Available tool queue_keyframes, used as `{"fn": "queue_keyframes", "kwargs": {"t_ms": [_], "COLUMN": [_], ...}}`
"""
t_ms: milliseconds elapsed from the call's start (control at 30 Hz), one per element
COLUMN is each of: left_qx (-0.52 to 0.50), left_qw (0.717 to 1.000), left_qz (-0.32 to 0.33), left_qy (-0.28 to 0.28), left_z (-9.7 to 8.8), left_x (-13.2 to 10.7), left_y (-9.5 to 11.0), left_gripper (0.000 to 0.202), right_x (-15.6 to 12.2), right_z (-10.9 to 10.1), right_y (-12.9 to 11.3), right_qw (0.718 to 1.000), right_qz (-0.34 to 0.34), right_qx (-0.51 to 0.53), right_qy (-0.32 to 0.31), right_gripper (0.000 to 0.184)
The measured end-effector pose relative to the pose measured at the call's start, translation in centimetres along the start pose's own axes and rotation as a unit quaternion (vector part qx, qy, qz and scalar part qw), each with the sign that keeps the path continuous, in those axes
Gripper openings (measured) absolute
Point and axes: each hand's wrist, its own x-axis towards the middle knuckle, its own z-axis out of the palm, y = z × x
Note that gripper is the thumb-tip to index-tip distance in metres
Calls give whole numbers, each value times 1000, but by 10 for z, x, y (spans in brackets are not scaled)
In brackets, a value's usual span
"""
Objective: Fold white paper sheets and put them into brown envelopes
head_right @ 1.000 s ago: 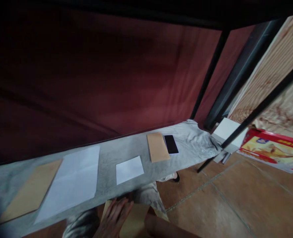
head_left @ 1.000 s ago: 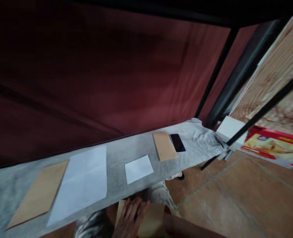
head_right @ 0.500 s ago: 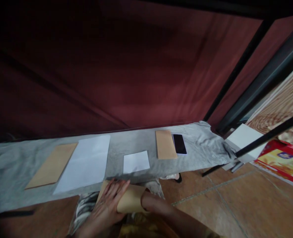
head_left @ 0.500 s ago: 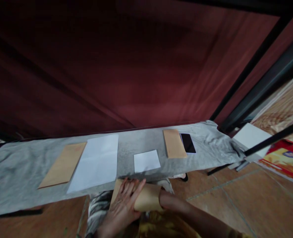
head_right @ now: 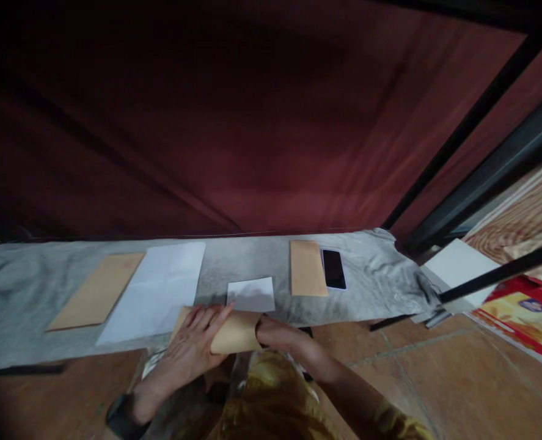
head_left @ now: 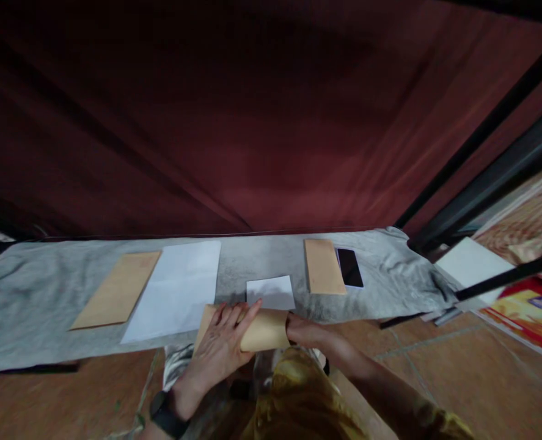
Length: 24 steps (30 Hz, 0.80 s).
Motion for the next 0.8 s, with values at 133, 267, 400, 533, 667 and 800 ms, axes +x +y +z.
{"fn": "queue_keyframes", "kwargs": {"t_ms": [133, 267, 400, 533, 667, 800], "left_qx": [34, 59, 75, 84, 92, 96], "left_qw": [999, 996, 992, 989, 988, 988], "left_qz": [-6, -38, -81, -103, -105, -106], "left_qy": [22, 47, 61, 67, 67, 54], "left_z": [-8, -14, -13, -9, -5, 1], "left_x": [6, 5, -4, -10, -13, -17], "left_y": [-16, -41, -67, -80, -82, -85], "left_gripper": [95, 95, 101, 104, 103, 102], "right_x": [8, 15, 28, 41, 54, 63], "right_z": [-13, -36, -53, -46, -30, -32], "right_y": [8, 23, 39, 48, 50, 52], "right_qw": [999, 993, 951, 820, 761, 766], "right_qz": [28, -19, -8, 77, 126, 127], "right_qx": [5, 78, -160, -482, -566, -551], "right_qy": [-21, 92, 265, 299, 292, 305], "right_gripper": [37, 38, 34, 44, 53, 49]}}
